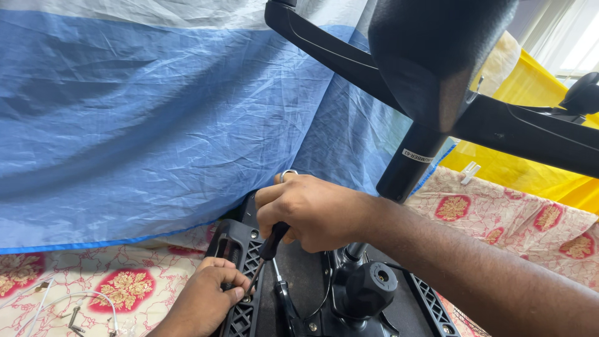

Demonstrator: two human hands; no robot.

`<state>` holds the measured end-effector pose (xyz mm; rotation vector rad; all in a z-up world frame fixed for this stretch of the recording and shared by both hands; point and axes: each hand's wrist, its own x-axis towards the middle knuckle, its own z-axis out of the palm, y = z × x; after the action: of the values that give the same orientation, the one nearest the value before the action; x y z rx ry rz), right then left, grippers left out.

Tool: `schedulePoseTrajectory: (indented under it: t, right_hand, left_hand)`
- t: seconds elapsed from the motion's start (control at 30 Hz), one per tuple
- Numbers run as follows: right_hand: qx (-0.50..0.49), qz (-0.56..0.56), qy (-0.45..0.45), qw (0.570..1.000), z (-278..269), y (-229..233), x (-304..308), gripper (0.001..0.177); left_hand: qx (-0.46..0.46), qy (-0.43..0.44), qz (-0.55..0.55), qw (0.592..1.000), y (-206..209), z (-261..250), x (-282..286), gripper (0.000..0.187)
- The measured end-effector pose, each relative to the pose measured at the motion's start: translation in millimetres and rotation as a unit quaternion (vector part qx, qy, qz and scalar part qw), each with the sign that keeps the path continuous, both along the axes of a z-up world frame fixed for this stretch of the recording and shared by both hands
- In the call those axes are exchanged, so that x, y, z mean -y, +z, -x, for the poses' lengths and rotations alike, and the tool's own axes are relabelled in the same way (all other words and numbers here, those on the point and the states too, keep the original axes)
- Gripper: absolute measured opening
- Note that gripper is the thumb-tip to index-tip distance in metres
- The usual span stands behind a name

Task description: The person uses a screwdriver to tighten screws on the underside of a black office chair base. They work on multiple screw locations around the central column and side rails, securing the base components together.

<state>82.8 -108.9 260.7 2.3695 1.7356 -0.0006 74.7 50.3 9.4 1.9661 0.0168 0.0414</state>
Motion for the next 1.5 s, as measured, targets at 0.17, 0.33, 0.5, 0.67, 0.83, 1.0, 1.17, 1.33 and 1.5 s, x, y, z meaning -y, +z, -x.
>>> schedulePoseTrajectory:
  t: [0.17,0.33,0.5,0.67,0.83,1.0,1.17,1.33,1.5]
  right_hand:
    - [-0.016,-0.017,0.059,0.998,-7.0,-2.6,-1.5,0.028]
    - [-0.079,-0.05,0.048,0.994,-11.2,3.8,3.5,0.026]
    - [-0.165,-0.225,-0.064,0.958,-5.3,-12.8,6.9,0.022]
    - [-0.211,-0.354,-0.14,0.9,7.0,-34.9,10.3,0.043]
    - [-0.194,-0.422,-0.181,0.867,7.5,-40.5,4.6,0.032]
    - [-0.254,-0.451,-0.155,0.841,1.9,-51.0,11.7,0.021]
    - [-0.465,-0.482,-0.039,0.742,-12.2,-64.8,20.7,0.019]
    - [-0.542,-0.483,0.024,0.687,-30.8,-65.5,25.0,0.019]
    - [-0.482,-0.497,-0.1,0.715,-25.1,-59.5,15.9,0.023]
  left_hand:
    - [-0.043,-0.052,0.064,0.996,1.6,-0.9,-4.3,0.014]
    - [-0.033,-0.046,0.061,0.997,10.0,6.7,-0.8,0.012]
    - [-0.02,-0.023,0.049,0.998,11.5,10.6,2.5,0.011]
    - [0.0,-0.029,0.06,0.998,12.2,7.3,2.8,0.011]
    - [-0.04,-0.02,0.021,0.999,15.9,4.7,4.6,0.012]
    - [-0.03,-0.036,-0.031,0.998,13.4,3.0,0.3,0.013]
    - [-0.052,-0.031,0.033,0.998,4.8,-0.9,-1.6,0.013]
    - [0.021,-0.019,-0.019,0.999,-3.7,-2.3,0.5,0.016]
    - [0.017,0.02,-0.022,0.999,-1.5,1.5,2.9,0.017]
